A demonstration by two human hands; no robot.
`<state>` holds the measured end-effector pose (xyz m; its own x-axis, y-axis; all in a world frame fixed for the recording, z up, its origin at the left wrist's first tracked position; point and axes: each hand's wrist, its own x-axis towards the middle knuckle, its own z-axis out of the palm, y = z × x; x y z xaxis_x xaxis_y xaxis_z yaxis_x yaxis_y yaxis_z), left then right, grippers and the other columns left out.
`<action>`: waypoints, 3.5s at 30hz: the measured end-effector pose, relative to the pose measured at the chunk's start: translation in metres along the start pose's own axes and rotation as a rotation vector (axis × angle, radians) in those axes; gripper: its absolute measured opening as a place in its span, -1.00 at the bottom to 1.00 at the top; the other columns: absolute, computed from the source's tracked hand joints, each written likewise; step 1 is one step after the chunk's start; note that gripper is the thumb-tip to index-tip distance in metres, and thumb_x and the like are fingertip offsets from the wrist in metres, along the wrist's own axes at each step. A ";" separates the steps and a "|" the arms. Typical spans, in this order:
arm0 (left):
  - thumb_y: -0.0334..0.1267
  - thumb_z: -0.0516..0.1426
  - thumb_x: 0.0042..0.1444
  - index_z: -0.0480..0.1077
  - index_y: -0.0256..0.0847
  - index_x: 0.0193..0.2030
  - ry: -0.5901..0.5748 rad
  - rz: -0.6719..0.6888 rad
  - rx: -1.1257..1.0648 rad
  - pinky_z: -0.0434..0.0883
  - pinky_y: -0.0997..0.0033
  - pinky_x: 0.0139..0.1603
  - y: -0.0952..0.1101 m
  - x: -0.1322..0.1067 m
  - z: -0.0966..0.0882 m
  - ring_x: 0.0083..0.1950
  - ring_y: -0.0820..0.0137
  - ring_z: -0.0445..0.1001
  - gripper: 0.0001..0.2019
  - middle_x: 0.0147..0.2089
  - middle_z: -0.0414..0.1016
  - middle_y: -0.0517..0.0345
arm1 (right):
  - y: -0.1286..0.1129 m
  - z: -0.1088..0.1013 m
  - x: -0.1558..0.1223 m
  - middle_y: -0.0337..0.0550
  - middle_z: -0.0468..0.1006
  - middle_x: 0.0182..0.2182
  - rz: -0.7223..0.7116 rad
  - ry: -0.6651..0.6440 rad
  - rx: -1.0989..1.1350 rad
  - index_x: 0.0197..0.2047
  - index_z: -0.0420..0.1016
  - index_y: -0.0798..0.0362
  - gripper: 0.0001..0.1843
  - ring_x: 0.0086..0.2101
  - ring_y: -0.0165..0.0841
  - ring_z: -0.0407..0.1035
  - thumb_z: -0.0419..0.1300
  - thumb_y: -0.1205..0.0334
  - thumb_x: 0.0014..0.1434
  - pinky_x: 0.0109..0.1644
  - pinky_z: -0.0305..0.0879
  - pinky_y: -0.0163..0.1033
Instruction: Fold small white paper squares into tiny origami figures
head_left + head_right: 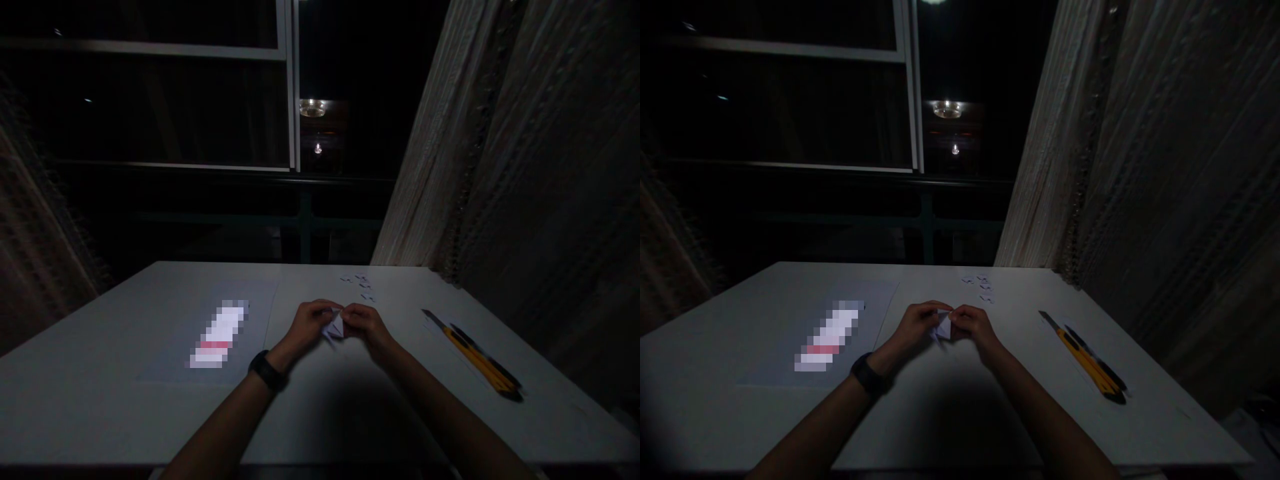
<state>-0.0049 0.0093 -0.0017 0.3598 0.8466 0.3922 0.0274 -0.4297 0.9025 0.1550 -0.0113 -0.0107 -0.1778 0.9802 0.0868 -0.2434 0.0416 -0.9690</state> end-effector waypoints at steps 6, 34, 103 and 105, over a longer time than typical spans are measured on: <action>-0.49 0.05 -0.09 0.52 -0.26 -0.28 -0.008 0.042 0.060 0.31 0.43 -0.23 -0.003 0.001 -0.001 -0.24 0.36 0.42 -0.73 -0.28 0.50 0.04 | -0.002 0.001 0.001 -0.28 0.42 -0.66 -0.032 -0.015 -0.059 -0.52 0.40 0.11 -0.77 -0.60 -0.44 0.29 0.32 0.16 -0.20 -0.49 0.21 -0.32; -0.33 0.27 -0.22 0.51 -0.34 -0.28 0.106 -0.407 -0.526 0.29 0.47 -0.34 0.012 -0.006 -0.003 -0.38 0.46 0.39 -0.72 -0.33 0.50 0.01 | 0.001 0.001 0.000 -0.22 0.47 -0.59 -0.261 0.119 -0.652 -0.52 0.46 0.09 -0.82 -0.52 -0.37 0.32 0.17 0.15 -0.04 -0.40 0.20 -0.29; -0.18 0.21 -0.12 0.48 -0.23 -0.14 0.232 -0.060 0.160 0.38 0.40 -0.20 0.020 -0.009 0.004 -0.23 0.32 0.49 -0.65 -0.24 0.55 0.03 | -0.011 0.008 -0.006 -0.15 0.57 -0.54 -0.381 0.327 -0.520 -0.51 0.54 0.06 -0.79 -0.45 -0.26 0.44 0.23 0.09 -0.07 -0.30 0.33 -0.21; -0.17 0.24 -0.17 0.49 -0.26 -0.18 0.208 -0.103 0.127 0.37 0.42 -0.25 0.019 -0.008 0.005 -0.28 0.32 0.48 -0.63 -0.28 0.55 0.02 | -0.011 0.007 -0.004 -0.13 0.57 -0.56 -0.355 0.373 -0.495 -0.54 0.54 0.07 -0.77 -0.47 -0.25 0.43 0.25 0.07 -0.11 -0.32 0.32 -0.20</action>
<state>-0.0022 -0.0068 0.0112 0.1498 0.9285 0.3396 0.1759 -0.3631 0.9150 0.1520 -0.0174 0.0009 0.1911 0.8886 0.4170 0.2507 0.3666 -0.8960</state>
